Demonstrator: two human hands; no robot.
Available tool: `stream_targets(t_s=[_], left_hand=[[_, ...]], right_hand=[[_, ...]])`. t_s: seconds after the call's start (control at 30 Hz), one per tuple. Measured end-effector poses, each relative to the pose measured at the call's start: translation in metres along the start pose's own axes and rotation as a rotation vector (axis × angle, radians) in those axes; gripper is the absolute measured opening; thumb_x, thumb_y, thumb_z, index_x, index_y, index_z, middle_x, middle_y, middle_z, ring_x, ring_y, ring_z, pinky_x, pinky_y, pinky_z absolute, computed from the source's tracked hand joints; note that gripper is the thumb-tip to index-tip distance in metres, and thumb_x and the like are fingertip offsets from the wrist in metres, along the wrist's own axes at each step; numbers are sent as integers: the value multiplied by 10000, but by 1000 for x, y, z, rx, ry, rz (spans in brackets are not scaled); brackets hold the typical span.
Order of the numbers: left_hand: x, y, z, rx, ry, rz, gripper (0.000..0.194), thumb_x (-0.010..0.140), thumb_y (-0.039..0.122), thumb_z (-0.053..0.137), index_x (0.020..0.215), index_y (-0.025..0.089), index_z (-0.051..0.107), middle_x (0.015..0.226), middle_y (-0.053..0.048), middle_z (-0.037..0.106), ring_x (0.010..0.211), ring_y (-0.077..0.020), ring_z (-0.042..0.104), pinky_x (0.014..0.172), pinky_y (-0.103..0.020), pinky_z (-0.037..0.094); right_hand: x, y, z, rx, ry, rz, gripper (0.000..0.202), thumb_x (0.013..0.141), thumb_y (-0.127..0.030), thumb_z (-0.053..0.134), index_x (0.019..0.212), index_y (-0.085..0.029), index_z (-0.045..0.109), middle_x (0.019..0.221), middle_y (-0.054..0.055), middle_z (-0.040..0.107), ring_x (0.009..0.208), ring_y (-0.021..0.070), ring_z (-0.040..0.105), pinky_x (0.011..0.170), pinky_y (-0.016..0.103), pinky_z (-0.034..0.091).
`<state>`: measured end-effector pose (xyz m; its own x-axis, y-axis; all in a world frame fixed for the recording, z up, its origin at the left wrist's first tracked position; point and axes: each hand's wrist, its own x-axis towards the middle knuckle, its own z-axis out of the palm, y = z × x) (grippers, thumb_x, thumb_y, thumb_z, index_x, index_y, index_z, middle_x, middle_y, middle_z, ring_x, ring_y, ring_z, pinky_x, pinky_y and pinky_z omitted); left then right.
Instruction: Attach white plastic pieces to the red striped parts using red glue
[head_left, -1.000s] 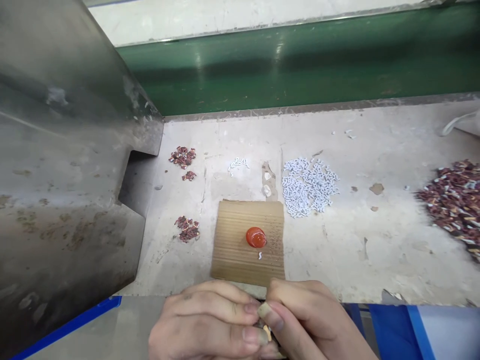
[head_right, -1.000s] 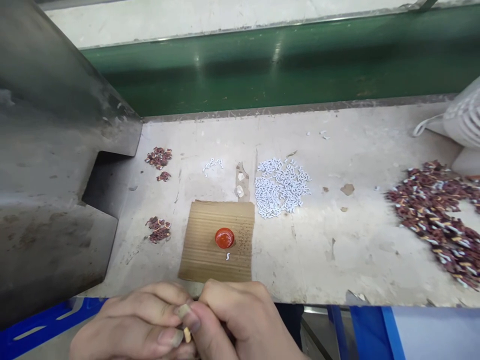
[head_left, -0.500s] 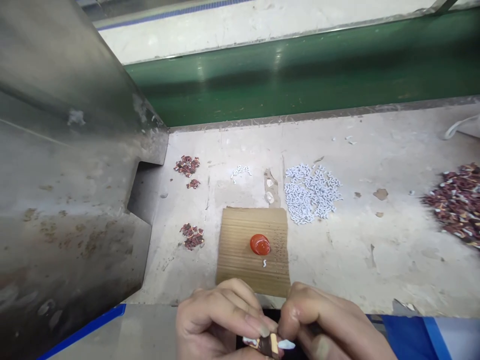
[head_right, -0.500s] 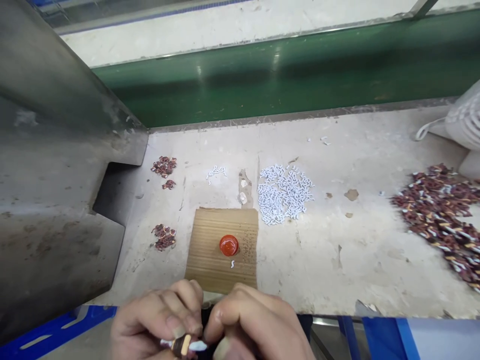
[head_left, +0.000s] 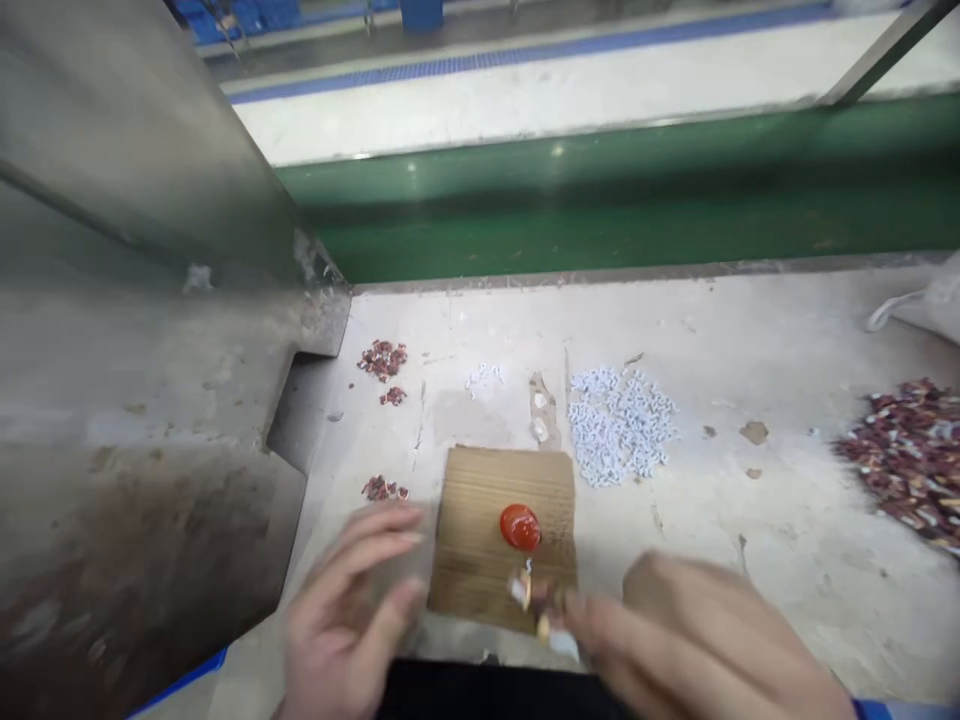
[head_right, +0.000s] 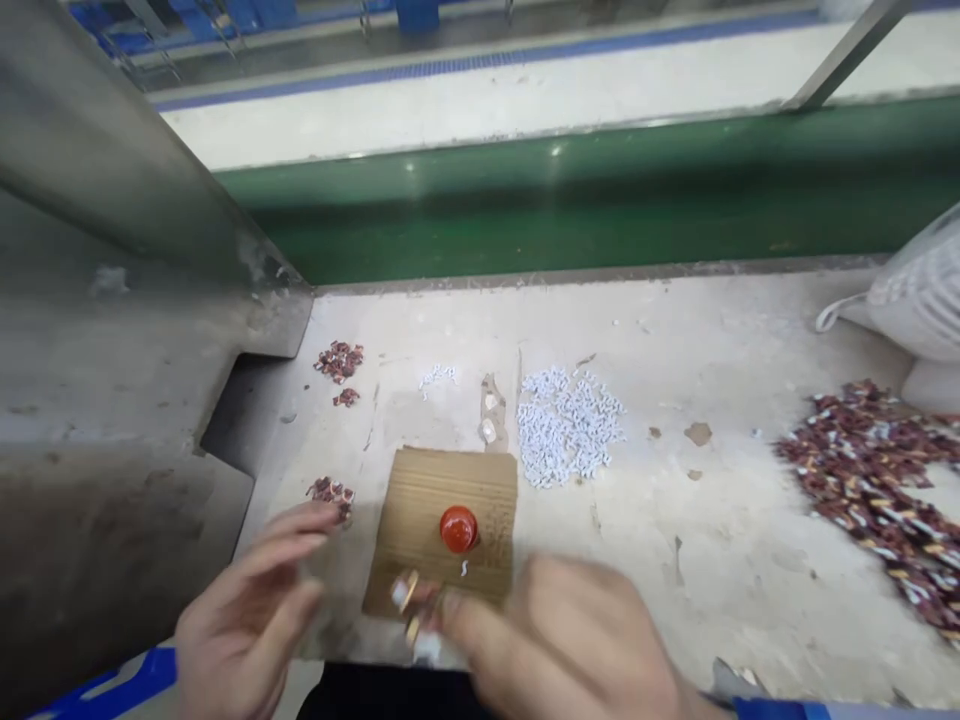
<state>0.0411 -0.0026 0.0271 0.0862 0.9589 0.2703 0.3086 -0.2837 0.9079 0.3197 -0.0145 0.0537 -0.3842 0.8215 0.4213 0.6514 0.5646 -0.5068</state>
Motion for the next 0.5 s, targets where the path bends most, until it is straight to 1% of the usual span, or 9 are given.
stream_targets(t_s=[0.03, 0.07, 0.1, 0.17, 0.23, 0.27, 0.37, 0.43, 0.5], left_hand=[[0, -12, -12, 256, 7, 13, 250, 1001, 183, 645, 1205, 304, 724, 1280, -48, 737, 1252, -248, 665, 1107, -423, 530], [0, -26, -24, 499, -2, 31, 306, 991, 175, 630, 1265, 297, 691, 1343, -74, 696, 1289, -290, 635, 1126, -495, 505], [0, -39, -33, 672, -42, 20, 395, 996, 184, 590, 1380, 276, 612, 1454, -119, 622, 1344, -335, 598, 1115, -551, 506], [1, -61, -45, 854, -158, 39, 549, 1010, 158, 474, 1553, 217, 412, 1617, -185, 471, 1472, -381, 488, 1124, -609, 497], [3, -74, -49, 961, -217, 118, 593, 1010, 145, 422, 1594, 202, 336, 1603, -190, 506, 1451, -380, 526, 1061, -590, 554], [5, -77, -50, 996, -230, 160, 573, 1012, 155, 419, 1580, 215, 360, 1551, -171, 575, 1402, -375, 581, 1008, -569, 589], [14, -75, -51, 1022, -215, 237, 398, 1024, 242, 466, 1411, 291, 549, 1325, -81, 748, 1175, -340, 734, 851, -497, 645], [19, -70, -52, 994, -184, 241, 337, 1019, 305, 501, 1338, 315, 609, 1242, -60, 766, 1067, -313, 765, 816, -462, 649], [23, -68, -53, 973, -186, 227, 407, 1008, 329, 523, 1410, 327, 591, 1269, -66, 743, 1062, -299, 756, 833, -436, 643]], right_hand=[[14, 24, -2, -161, 60, -23, 197, 1058, -216, 543, 1038, -259, 734, 579, -42, 602, 469, 147, 559, 446, 295, 415], [31, 52, -4, -250, 103, 24, 254, 1074, -246, 522, 943, -234, 738, 583, -33, 593, 467, 140, 546, 437, 290, 399], [50, 81, -7, -312, 132, 77, 274, 1087, -261, 512, 940, -203, 736, 660, -4, 647, 529, 145, 592, 478, 285, 444], [90, 140, -13, -410, 160, 155, 278, 1108, -333, 520, 986, -176, 714, 752, -16, 667, 617, 135, 641, 564, 268, 532], [125, 188, -18, -467, 138, 193, 503, 1160, -378, 311, 1069, -112, 728, 909, 3, 682, 809, 163, 731, 715, 292, 583], [140, 207, -19, -482, 130, 208, 471, 1157, -380, 341, 1086, -120, 728, 962, 10, 699, 858, 182, 740, 747, 311, 598], [171, 243, -16, -481, 98, 249, 334, 1126, -369, 483, 1115, -135, 721, 1055, 32, 722, 906, 202, 743, 782, 351, 625], [179, 252, -16, -464, 68, 275, 307, 1120, -360, 504, 1131, -141, 719, 1081, 40, 725, 929, 208, 744, 797, 365, 629], [175, 252, -23, -446, 38, 297, 264, 1103, -358, 549, 1154, -157, 713, 1110, 49, 730, 948, 222, 740, 802, 384, 633]])
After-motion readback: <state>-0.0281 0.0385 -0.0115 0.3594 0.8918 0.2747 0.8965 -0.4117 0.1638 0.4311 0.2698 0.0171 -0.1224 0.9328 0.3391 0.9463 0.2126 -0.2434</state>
